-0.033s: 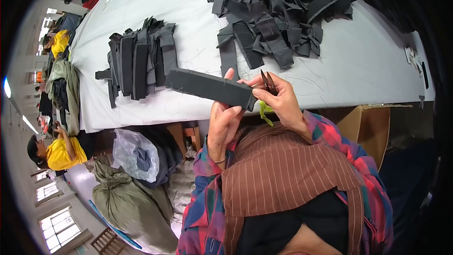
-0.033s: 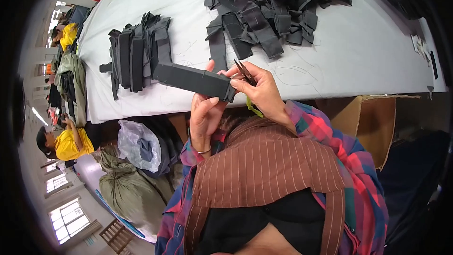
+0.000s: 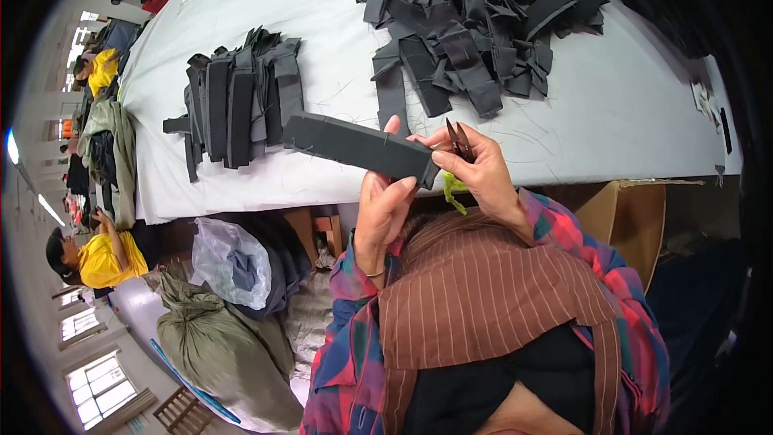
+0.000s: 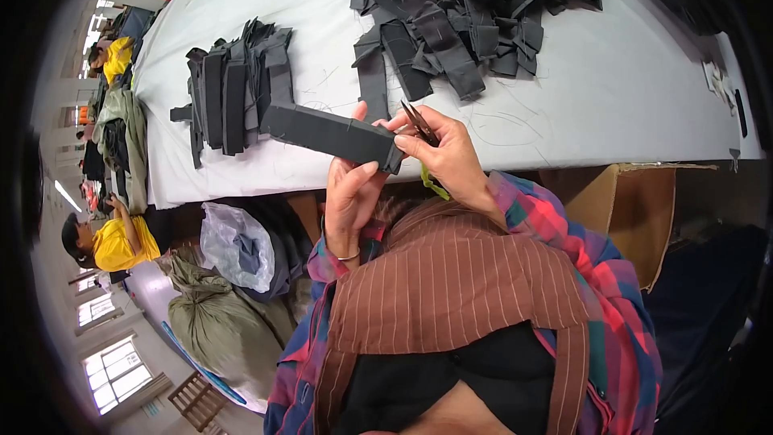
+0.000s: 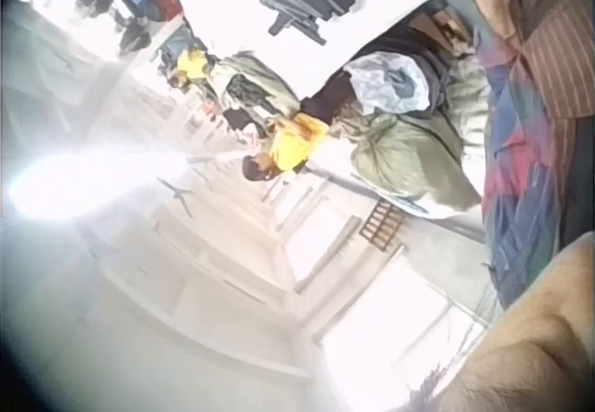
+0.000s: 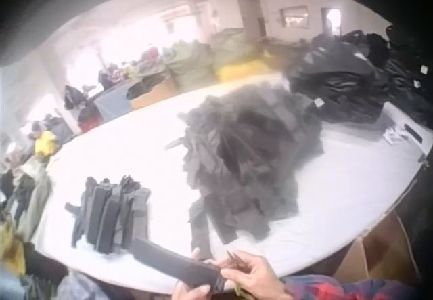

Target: Trim excess thread from fabric straps using snips.

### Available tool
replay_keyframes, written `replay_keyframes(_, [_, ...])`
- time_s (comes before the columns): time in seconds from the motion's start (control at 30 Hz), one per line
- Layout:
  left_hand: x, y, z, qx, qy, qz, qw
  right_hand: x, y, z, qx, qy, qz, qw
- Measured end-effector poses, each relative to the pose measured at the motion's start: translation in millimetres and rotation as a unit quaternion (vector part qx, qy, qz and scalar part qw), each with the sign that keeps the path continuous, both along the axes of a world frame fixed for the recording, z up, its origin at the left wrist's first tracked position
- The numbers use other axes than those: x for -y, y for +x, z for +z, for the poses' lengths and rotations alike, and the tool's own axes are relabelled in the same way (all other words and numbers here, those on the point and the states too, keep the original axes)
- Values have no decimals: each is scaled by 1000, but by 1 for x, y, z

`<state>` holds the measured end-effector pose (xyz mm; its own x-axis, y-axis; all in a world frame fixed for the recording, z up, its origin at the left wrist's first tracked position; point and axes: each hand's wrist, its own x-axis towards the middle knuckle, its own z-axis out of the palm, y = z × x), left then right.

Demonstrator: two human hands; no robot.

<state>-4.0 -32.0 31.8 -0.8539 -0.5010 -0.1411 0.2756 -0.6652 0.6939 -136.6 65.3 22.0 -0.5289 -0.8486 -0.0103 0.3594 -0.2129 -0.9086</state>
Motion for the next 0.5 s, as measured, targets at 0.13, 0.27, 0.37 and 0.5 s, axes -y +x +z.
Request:
replay_keyframes(0.13, [-2,-1,-8,78,-115,29,990,-5,-4,8,-42,57,54,996])
replay_keyframes(0.27, [-1,4,-8,55,-104,4,993,-7,-7,11,-112,104,60,986])
replay_keyframes(0.37, [-3,1,-5,48,-109,14,993,-6,-11,8,-143,51,22,988])
replay_keyframes(0.5, [-4,5,-7,12,-76,-22,997,-4,-13,17,-229,25,35,973])
